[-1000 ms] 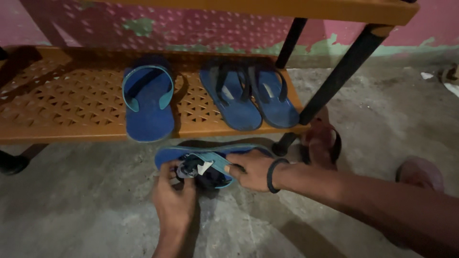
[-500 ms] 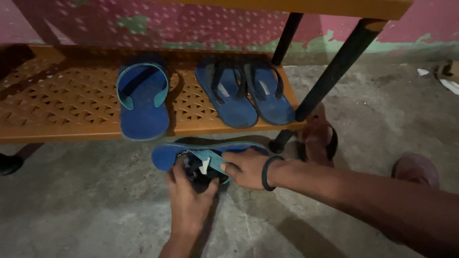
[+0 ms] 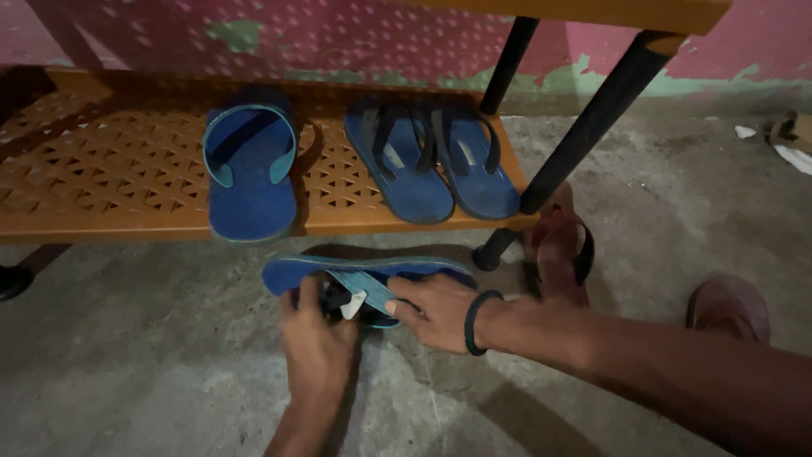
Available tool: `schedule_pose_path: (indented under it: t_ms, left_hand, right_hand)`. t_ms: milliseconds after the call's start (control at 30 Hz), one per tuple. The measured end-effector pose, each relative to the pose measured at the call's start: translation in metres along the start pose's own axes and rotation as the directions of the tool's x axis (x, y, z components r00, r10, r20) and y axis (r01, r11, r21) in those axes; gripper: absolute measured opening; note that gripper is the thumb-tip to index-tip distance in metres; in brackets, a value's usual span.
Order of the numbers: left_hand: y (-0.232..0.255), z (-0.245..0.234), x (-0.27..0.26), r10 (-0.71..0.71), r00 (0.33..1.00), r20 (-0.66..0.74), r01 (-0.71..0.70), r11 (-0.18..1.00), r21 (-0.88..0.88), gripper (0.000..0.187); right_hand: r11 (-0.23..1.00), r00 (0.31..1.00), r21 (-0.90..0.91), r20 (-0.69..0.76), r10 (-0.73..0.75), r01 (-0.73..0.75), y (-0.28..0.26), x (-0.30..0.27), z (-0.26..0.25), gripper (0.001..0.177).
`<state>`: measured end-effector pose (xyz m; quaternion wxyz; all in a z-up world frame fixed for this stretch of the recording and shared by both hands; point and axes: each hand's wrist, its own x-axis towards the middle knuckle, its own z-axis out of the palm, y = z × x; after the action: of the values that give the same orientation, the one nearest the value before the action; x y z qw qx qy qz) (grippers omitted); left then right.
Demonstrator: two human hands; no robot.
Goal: The person cleans a blue flip-flop using a dark cloth. They scrub the sole and strap repeatedly while seated on the floor in front of a shoe rack.
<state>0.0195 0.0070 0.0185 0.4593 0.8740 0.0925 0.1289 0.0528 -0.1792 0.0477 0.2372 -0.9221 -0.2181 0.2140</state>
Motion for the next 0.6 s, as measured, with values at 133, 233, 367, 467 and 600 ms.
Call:
schedule_pose_path:
  t_ms: [133,233,367,467,600]
  left_hand:
    - [-0.004,-0.011,0.005,-0.100,0.991,-0.093,0.091,0.992,-0.091,0.047]
    - [-0.007,-0.025,0.013,-0.149,0.951,-0.270,0.115,0.984,-0.138,0.042]
    - [-0.001,-0.037,0.008,0.088,0.888,-0.452,-0.135,0.988,-0.074,0.044]
    - [0.008,-0.029,-0.003,0.312,0.911,-0.269,-0.347,0.933,-0.093,0.050]
    - [0.012,-0.017,-0.009,0.525,0.845,0.105,-0.522,0.851,-0.057,0.061]
  right_hand:
    - [0.990,0.979,0.012,-0.151,-0.134,0.137,0.003,0.000,0.007,0.030]
    - [0.993,0.972,-0.046,-0.207,-0.113,0.106,0.007,0.004,0.012,0.030]
    - [0.996,0.988,-0.077,-0.143,-0.062,0.051,0.008,0.012,0.012,0.030]
    - [0.987,0.995,-0.158,-0.097,-0.036,0.020,0.014,0.015,0.014,0.027]
    - [0.946,0.997,-0.321,-0.047,-0.062,0.043,0.025,0.012,0.018,0.022]
